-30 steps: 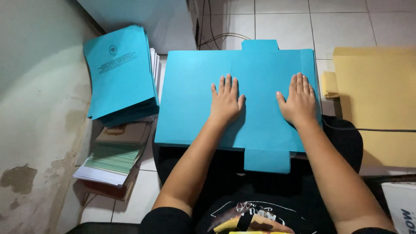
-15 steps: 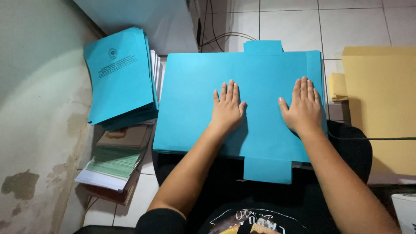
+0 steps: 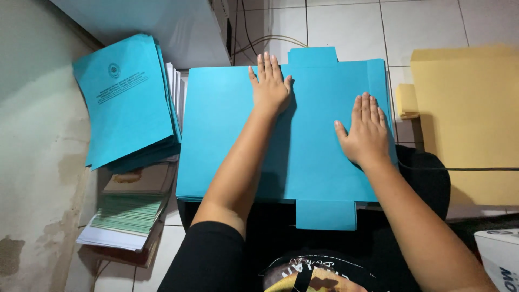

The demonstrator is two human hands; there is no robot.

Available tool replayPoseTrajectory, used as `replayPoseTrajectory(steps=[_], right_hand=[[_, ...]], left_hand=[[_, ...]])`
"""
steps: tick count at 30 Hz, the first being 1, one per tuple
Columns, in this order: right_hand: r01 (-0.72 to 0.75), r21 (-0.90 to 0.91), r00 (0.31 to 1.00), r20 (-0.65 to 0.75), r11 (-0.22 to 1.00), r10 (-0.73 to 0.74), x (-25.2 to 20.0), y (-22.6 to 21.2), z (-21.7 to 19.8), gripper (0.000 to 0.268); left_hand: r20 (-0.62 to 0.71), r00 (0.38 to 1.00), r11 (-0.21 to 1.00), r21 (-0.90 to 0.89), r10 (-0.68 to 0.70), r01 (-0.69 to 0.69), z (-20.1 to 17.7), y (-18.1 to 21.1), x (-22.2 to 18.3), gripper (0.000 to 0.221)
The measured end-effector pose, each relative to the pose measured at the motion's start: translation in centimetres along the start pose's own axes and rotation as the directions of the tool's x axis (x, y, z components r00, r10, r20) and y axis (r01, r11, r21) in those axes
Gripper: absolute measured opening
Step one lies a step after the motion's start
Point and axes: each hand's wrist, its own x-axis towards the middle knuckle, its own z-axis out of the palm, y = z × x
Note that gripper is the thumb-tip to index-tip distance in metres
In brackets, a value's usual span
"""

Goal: Folding the internal flaps of blue paper folders and pressing them flat to prepare them for use.

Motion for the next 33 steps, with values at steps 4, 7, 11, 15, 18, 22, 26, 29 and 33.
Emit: replayPoseTrajectory(steps=[4, 7, 11, 15, 18, 22, 26, 29, 33], right_hand=[[-0.061, 0.017, 0.993, 0.105, 0.998, 0.059, -0.1, -0.1, -0.2, 0.086], [-0.058, 0.014, 0.993, 0.108, 0.998, 0.056, -0.5, 0.1, -0.1, 0.087], [-0.033, 0.001, 0.998, 0.051, 0.999, 0.033, -0.8, 0.2, 1.2, 0.087], [0.081, -0.048, 0.996, -0.024, 0.996, -0.082, -5.6, -4.9, 1.3, 0.085], [0.270, -0.055, 0.957, -0.092, 0.961, -0.274, -10.6, -9.8, 1.2, 0.082], [0.310, -0.104, 0.942, -0.100, 0.945, -0.320, -12.4, -9.2, 1.6, 0.079], [0.187, -0.154, 0.975, -0.092, 0.970, -0.202, -12.2, -8.7, 2.2, 0.084], [0.298, -0.139, 0.950, -0.059, 0.945, -0.308, -12.9, -10.8, 2.1, 0.085], [0.170, -0.060, 0.984, 0.065, 0.984, -0.166, -8.9, -4.9, 2.3, 0.086]], left_hand=[[0.254, 0.967, 0.999, -0.044, -0.012, 0.024, -5.4, 1.0, -6.0, 0.072], [0.265, 0.964, 0.997, -0.075, 0.010, 0.010, -7.0, 1.8, -11.2, 0.070], [0.269, 0.963, 0.993, -0.116, 0.034, -0.003, -8.4, 1.8, -14.5, 0.067], [0.228, 0.973, 0.991, -0.135, 0.037, -0.006, -8.6, 1.7, -14.9, 0.064], [0.156, 0.987, 0.987, -0.162, 0.044, -0.019, -8.0, 1.6, -15.0, 0.062], [0.150, 0.988, 0.985, -0.169, 0.042, -0.017, -8.4, 1.6, -15.3, 0.061], [0.182, 0.983, 0.984, -0.178, 0.024, 0.009, -9.0, 1.9, -15.1, 0.062], [0.161, 0.986, 0.980, -0.199, 0.041, -0.008, -8.6, 1.5, -15.1, 0.062], [0.172, 0.984, 0.978, -0.208, 0.045, -0.008, -8.9, 1.4, -15.0, 0.062]])
